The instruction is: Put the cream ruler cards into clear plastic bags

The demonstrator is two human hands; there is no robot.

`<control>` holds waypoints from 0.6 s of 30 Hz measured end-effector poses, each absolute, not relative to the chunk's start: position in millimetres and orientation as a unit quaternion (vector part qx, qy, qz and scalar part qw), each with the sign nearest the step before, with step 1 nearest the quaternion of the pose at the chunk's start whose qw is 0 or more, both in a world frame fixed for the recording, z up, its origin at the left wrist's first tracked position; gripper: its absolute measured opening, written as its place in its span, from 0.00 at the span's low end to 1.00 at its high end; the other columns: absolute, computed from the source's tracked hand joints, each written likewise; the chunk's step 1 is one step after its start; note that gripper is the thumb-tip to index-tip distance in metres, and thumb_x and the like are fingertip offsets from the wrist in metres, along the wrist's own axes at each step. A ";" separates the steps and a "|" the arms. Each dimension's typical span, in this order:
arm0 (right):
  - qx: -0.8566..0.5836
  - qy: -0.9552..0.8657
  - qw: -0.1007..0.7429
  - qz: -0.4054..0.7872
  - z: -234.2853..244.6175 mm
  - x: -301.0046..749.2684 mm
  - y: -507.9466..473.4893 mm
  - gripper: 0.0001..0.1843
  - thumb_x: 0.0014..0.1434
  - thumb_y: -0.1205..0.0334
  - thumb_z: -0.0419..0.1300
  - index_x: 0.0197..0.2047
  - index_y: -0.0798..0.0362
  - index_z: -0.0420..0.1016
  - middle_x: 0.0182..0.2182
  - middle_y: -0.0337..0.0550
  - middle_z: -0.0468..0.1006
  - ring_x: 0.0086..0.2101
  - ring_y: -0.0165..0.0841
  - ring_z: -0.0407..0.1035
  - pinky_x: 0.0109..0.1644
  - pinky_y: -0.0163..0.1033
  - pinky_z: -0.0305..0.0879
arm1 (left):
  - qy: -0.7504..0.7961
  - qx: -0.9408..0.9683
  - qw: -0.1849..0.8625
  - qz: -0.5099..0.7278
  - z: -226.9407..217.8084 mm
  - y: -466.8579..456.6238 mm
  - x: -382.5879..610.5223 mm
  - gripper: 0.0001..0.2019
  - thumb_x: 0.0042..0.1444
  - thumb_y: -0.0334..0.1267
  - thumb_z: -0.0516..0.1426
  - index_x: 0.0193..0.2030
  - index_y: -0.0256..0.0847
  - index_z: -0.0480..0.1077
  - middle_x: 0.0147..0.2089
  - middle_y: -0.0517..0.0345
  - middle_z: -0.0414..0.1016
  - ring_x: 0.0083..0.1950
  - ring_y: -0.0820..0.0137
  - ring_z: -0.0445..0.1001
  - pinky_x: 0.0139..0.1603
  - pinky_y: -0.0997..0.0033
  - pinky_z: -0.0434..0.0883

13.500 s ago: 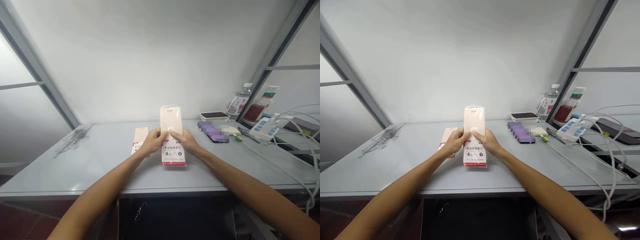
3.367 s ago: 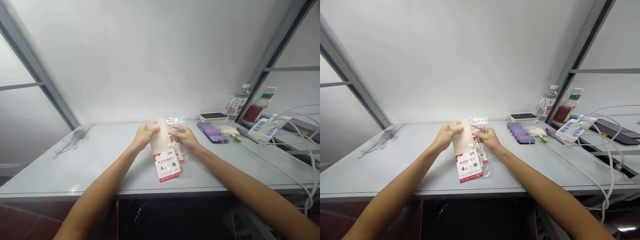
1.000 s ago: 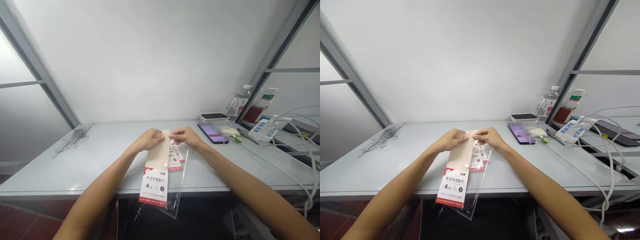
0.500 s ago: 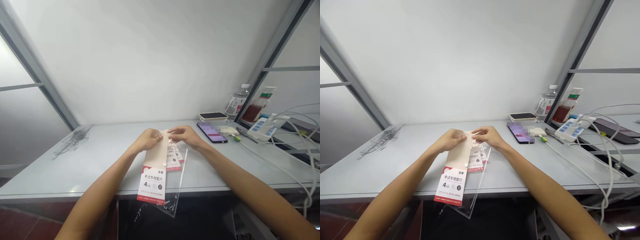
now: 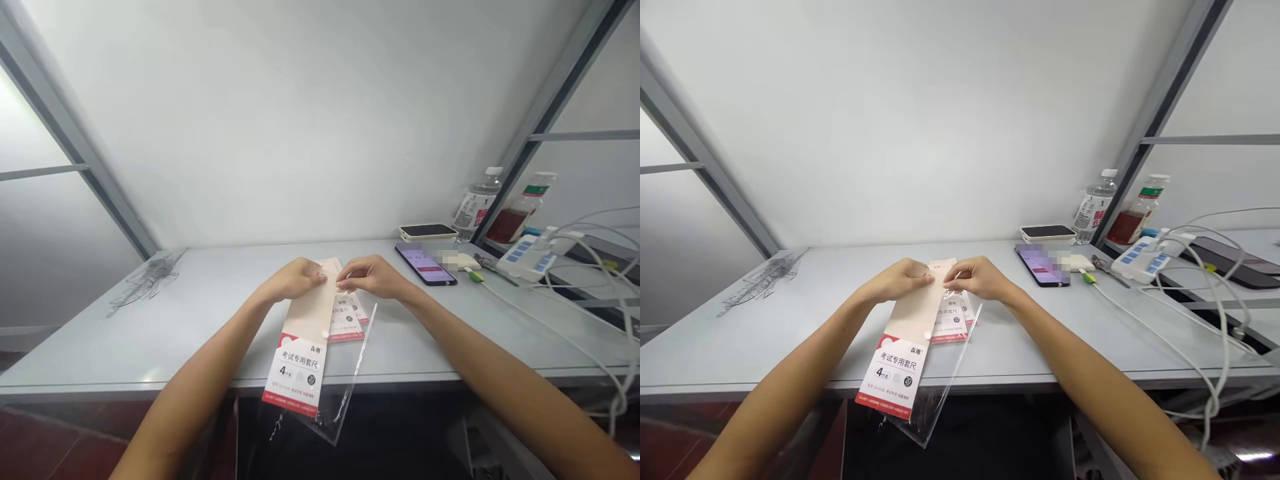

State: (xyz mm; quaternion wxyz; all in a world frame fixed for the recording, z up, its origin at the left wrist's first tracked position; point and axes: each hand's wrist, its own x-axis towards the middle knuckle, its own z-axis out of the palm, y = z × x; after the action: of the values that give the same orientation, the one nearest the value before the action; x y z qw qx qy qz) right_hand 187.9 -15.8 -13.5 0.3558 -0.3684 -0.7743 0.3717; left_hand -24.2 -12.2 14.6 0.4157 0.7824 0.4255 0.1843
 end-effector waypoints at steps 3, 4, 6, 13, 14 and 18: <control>-0.352 -0.771 0.352 0.397 -14.2 187.8 -15.3 0.10 0.46 0.56 0.64 0.30 0.54 0.78 0.25 0.41 0.77 0.27 0.31 0.71 0.32 0.37 0.68 | 0.412 0.783 0.426 0.189 15.9 -12.1 -25.4 0.15 0.48 0.48 0.54 0.22 0.37 0.61 0.23 0.61 0.62 0.24 0.75 0.61 0.23 0.74 0.57; -0.349 -0.762 0.357 0.413 -14.6 187.7 -14.9 0.11 0.46 0.56 0.65 0.30 0.55 0.78 0.25 0.41 0.77 0.27 0.32 0.72 0.33 0.37 0.69 | 0.407 0.782 0.432 0.191 16.3 -12.1 -25.7 0.15 0.48 0.48 0.54 0.22 0.37 0.61 0.23 0.61 0.62 0.24 0.75 0.61 0.23 0.74 0.57; -0.346 -0.741 0.376 0.436 -15.7 187.5 -13.7 0.12 0.45 0.56 0.65 0.31 0.56 0.77 0.24 0.41 0.77 0.27 0.33 0.72 0.33 0.38 0.70 | 0.395 0.774 0.453 0.199 16.8 -12.5 -25.9 0.15 0.48 0.48 0.55 0.23 0.37 0.63 0.24 0.61 0.63 0.25 0.75 0.62 0.24 0.74 0.58; -0.349 -0.719 0.409 0.441 -18.3 185.0 -11.7 0.12 0.46 0.55 0.65 0.31 0.55 0.76 0.25 0.40 0.77 0.26 0.31 0.73 0.33 0.39 0.71 | 0.372 0.734 0.508 0.255 10.9 -14.6 -19.9 0.16 0.46 0.49 0.57 0.23 0.35 0.67 0.27 0.58 0.68 0.29 0.73 0.65 0.29 0.73 0.62; -0.349 -0.719 0.413 0.437 -18.5 184.4 -12.0 0.12 0.45 0.55 0.65 0.31 0.55 0.76 0.25 0.40 0.77 0.26 0.31 0.73 0.33 0.39 0.72 | 0.375 0.728 0.511 0.262 9.9 -14.6 -19.0 0.17 0.46 0.49 0.57 0.23 0.35 0.66 0.26 0.58 0.67 0.28 0.73 0.65 0.28 0.73 0.61; -0.342 -0.734 0.421 0.409 -17.8 183.3 -13.8 0.13 0.46 0.54 0.65 0.31 0.54 0.77 0.27 0.41 0.76 0.25 0.31 0.72 0.32 0.39 0.71 | 0.380 0.716 0.518 0.272 8.9 -14.6 -17.6 0.18 0.44 0.49 0.58 0.19 0.35 0.62 0.22 0.61 0.62 0.25 0.76 0.61 0.26 0.74 0.58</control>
State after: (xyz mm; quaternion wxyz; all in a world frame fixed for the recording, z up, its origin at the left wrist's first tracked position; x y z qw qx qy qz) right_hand 183.3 -13.8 -17.8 0.4211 -0.3418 -0.7338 0.4092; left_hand -17.6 -14.6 8.9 0.5181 0.7164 0.3800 0.2721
